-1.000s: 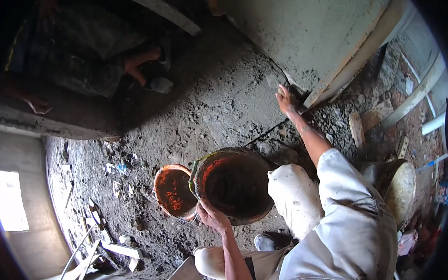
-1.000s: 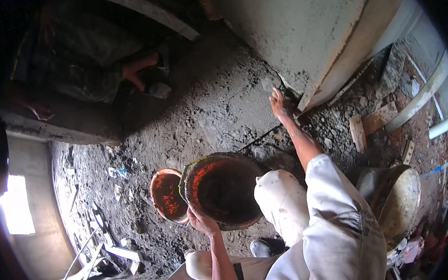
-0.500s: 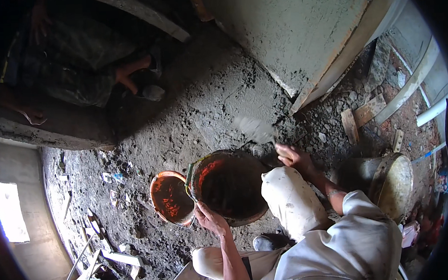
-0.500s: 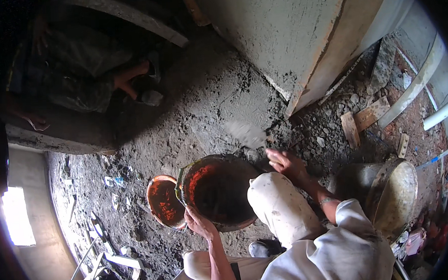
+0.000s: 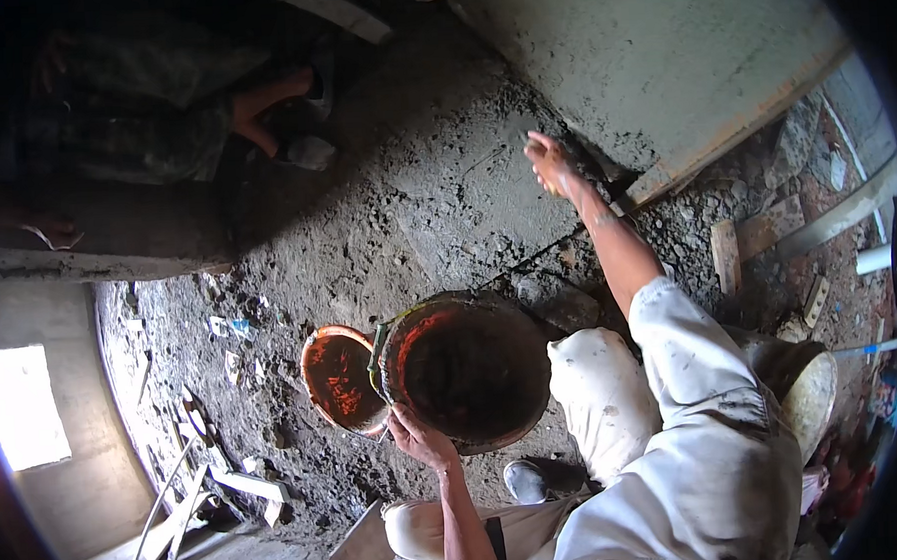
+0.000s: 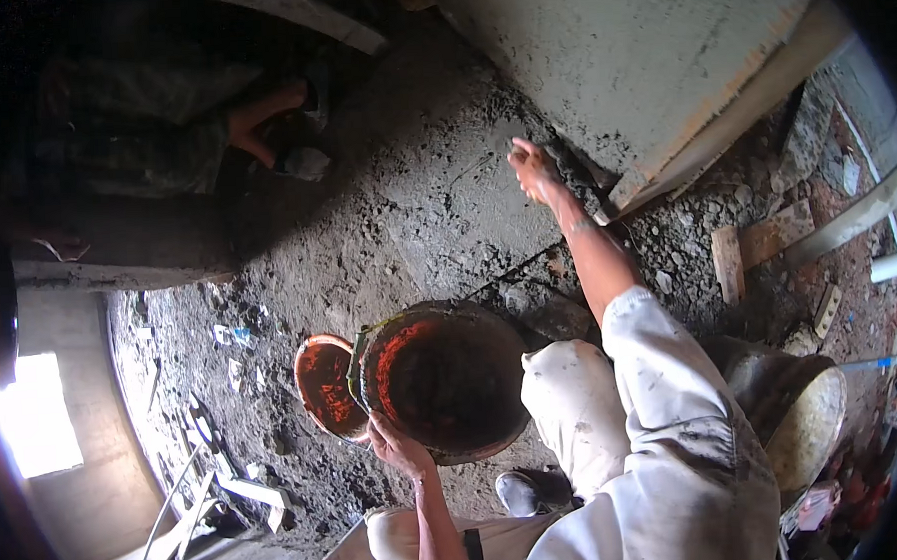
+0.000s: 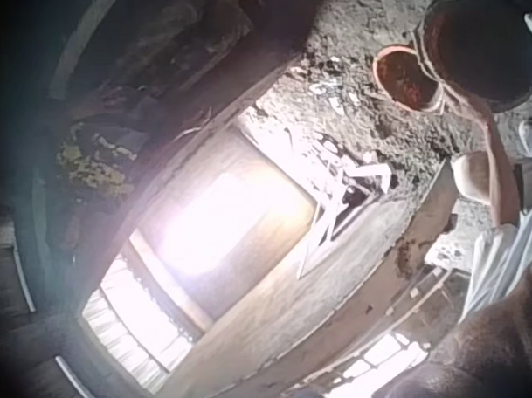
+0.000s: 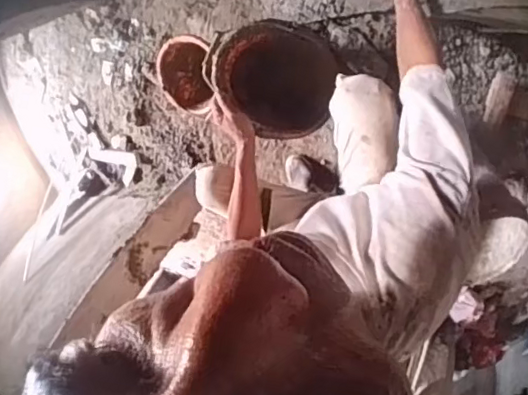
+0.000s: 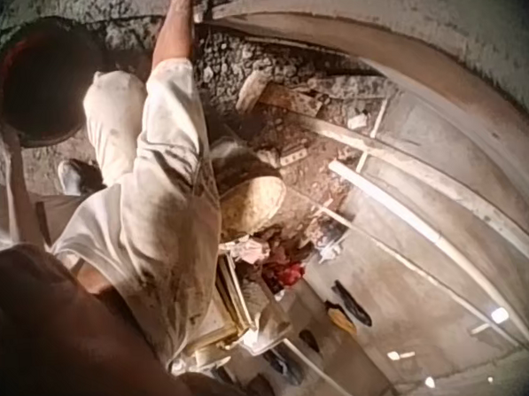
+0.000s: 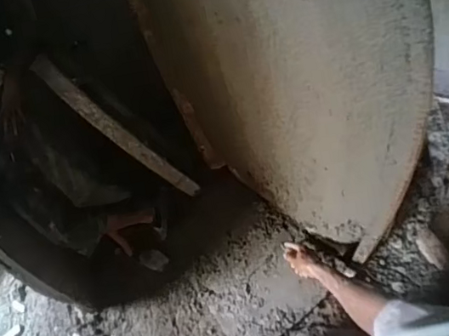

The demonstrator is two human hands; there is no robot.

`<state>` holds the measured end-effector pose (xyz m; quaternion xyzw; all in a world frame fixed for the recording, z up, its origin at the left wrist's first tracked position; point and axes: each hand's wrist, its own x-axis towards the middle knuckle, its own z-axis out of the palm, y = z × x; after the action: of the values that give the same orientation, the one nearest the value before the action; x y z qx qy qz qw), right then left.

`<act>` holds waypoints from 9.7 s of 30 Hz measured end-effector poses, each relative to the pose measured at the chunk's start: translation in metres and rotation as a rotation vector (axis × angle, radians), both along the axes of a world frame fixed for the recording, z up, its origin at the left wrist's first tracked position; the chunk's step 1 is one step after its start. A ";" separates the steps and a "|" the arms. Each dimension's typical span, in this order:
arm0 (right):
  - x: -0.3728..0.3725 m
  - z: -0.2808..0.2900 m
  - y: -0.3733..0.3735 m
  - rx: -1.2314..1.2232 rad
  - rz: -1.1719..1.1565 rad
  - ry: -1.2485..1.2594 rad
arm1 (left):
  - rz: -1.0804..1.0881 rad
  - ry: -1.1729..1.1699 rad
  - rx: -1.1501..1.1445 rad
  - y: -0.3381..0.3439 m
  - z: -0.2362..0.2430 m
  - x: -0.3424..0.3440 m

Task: The person applies mortar onto a wall with a trowel, mixes mortar in buckets using the trowel and by hand, and washes their hands in a bucket of water.

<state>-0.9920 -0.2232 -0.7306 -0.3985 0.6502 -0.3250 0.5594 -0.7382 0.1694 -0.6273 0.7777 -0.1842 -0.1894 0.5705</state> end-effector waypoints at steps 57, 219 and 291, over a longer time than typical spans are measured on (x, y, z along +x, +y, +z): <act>0.091 0.147 0.408 -0.601 1.412 1.002 | -0.202 -0.104 -0.135 0.056 -0.004 0.031; 0.222 0.268 0.274 0.096 1.357 0.123 | -0.074 -0.385 -0.657 0.079 0.167 0.155; 0.190 0.121 0.369 -0.916 1.478 1.175 | 0.621 0.172 -0.618 0.176 0.113 0.212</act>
<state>-0.8023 0.1462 -0.6095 -0.9650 0.2293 0.1271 0.0107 -0.5266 0.3451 -0.5140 0.5704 0.0581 -0.0094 0.8193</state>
